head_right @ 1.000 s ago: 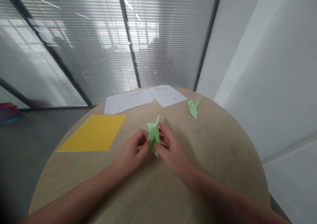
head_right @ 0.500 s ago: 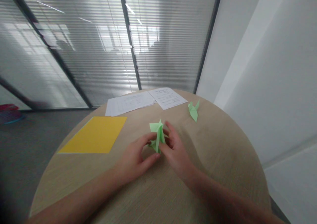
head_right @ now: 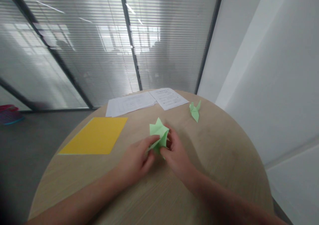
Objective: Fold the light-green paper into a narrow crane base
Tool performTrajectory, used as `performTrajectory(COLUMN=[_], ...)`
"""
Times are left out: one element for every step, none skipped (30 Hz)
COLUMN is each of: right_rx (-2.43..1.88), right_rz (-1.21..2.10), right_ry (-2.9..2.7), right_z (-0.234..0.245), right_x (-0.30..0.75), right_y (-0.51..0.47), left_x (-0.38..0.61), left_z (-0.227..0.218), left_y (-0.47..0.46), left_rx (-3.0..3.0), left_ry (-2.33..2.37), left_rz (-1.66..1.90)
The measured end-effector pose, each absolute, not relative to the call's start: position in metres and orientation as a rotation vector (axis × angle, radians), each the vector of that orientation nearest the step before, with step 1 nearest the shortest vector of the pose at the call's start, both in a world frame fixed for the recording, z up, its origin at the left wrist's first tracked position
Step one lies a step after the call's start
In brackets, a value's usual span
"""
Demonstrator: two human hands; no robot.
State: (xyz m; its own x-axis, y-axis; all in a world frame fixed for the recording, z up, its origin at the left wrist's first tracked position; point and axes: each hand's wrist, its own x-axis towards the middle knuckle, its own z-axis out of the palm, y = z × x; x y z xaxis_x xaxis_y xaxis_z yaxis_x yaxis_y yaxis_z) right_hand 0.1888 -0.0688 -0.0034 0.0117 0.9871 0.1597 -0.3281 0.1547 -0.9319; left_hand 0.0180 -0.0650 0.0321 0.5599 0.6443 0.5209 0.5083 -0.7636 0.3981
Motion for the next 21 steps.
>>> performTrajectory(right_rx=[-0.841, -0.841, -0.842, -0.842, -0.841, -0.836, -0.831, -0.828, -0.827, -0.825, -0.825, -0.825, -0.826, -0.829, -0.834, -0.840, -0.847, -0.852, -0.858, -0.866, -0.874], right_rz=[1.241, 1.242, 1.248, 1.263, 1.285, 1.309, 1.333, 1.354, 1.369, 1.378, 1.379, 1.378, 1.376, 1.371, 1.365, 1.363, 1.365, 1.370, 1.374, 1.380, 1.382], right_ry=[-1.050, -1.054, -1.053, -1.049, -1.043, -1.037, -1.033, -1.032, -1.033, -1.035, -1.034, -1.034, -1.037, -1.040, -1.042, -1.044, -1.047, -1.049, -1.050, -1.053, -1.059], right_z=[-0.003, -0.002, -0.001, 0.000, 0.001, 0.001, 0.002, 0.002, 0.002, 0.001, 0.001, 0.001, 0.000, 0.000, 0.000, 0.000, 0.000, -0.001, -0.001, -0.001, -0.002], right_x=[0.188, 0.188, 0.187, 0.187, 0.187, 0.186, 0.186, 0.186, 0.186, 0.186, 0.186, 0.186, 0.187, 0.187, 0.188, 0.188, 0.189, 0.190, 0.190, 0.190, 0.190], right_y=[-0.069, -0.069, -0.070, -0.070, -0.070, -0.070, -0.070, -0.069, -0.069, -0.069, -0.068, -0.068, -0.068, -0.067, -0.067, -0.067, -0.067, -0.067, -0.066, -0.066, -0.066], left_x=[0.019, 0.019, 0.020, 0.020, 0.020, 0.020, 0.020, 0.020, 0.020, 0.019, 0.019, 0.018, 0.018, 0.017, 0.015, 0.014, 0.012, 0.010, 0.007, 0.005, 0.002], left_z=[0.032, 0.032, 0.032, 0.032, 0.032, 0.032, 0.033, 0.033, 0.034, 0.035, 0.036, 0.036, 0.037, 0.038, 0.039, 0.040, 0.042, 0.043, 0.045, 0.047, 0.049], left_y=[-0.064, -0.064, -0.063, -0.062, -0.061, -0.060, -0.060, -0.060, -0.060, -0.060, -0.060, -0.060, -0.060, -0.060, -0.060, -0.059, -0.058, -0.057, -0.055, -0.054, -0.052], left_rx=[2.635, 2.673, 2.707, 2.736, 2.764, 2.789, 2.812, 2.829, 2.842, 2.845, 2.834, 2.806, 2.764, 2.711, 2.654, 2.599, 2.552, 2.510, 2.473, 2.444, 2.424], left_ry=[0.966, 0.955, 0.940, 0.922, 0.903, 0.887, 0.872, 0.866, 0.870, 0.885, 0.908, 0.934, 0.962, 0.991, 1.014, 1.034, 1.055, 1.078, 1.104, 1.130, 1.157], left_rz=[0.996, 1.003, 1.008, 1.014, 1.018, 1.023, 1.030, 1.038, 1.042, 1.041, 1.035, 1.027, 1.019, 1.015, 1.015, 1.026, 1.039, 1.055, 1.075, 1.095, 1.117])
